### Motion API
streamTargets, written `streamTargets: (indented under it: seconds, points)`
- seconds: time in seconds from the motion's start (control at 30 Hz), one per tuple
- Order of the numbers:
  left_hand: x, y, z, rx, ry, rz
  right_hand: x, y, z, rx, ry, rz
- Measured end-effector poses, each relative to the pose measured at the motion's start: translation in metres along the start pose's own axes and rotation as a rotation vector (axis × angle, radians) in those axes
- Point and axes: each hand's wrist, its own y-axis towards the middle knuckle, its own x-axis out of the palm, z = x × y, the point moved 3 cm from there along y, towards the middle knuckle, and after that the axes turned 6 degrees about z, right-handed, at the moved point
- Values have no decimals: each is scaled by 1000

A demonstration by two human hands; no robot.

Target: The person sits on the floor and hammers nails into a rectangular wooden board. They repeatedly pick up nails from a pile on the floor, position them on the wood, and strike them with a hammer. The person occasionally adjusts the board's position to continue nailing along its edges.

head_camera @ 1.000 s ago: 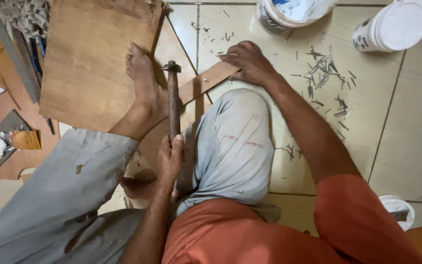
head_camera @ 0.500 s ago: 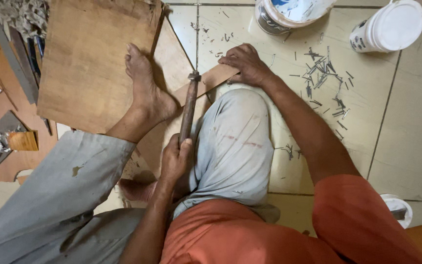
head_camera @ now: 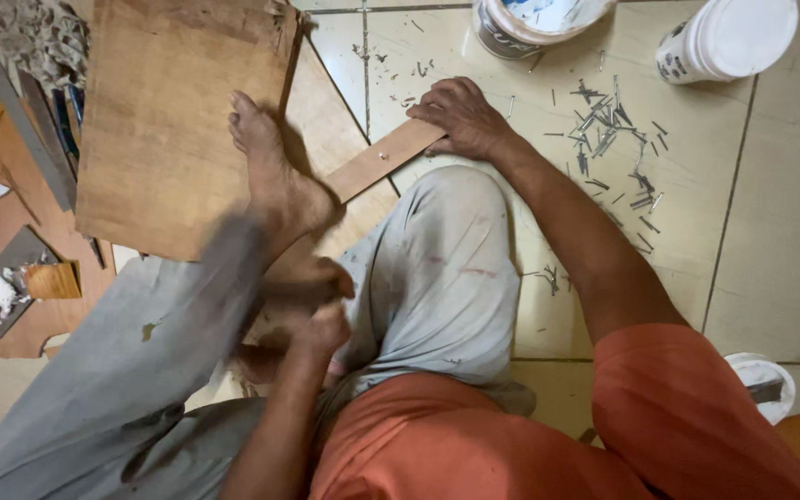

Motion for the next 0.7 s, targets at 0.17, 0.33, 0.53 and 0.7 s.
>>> streamTargets:
  seconds: [0.17,0.33,0.53,0.7]
  points:
    - [21,15,-24,-510,441,-170,4,2,6,-56,-20,48]
    - [-12,10,36,-358,-86,-11,8,3,9,-7,-32,-13]
    - [0,4,8,67,28,-24,10,2,6,-17,-67,-25]
    - [23,8,-25,-434,427,-89,9,5,4,-44,-122,10]
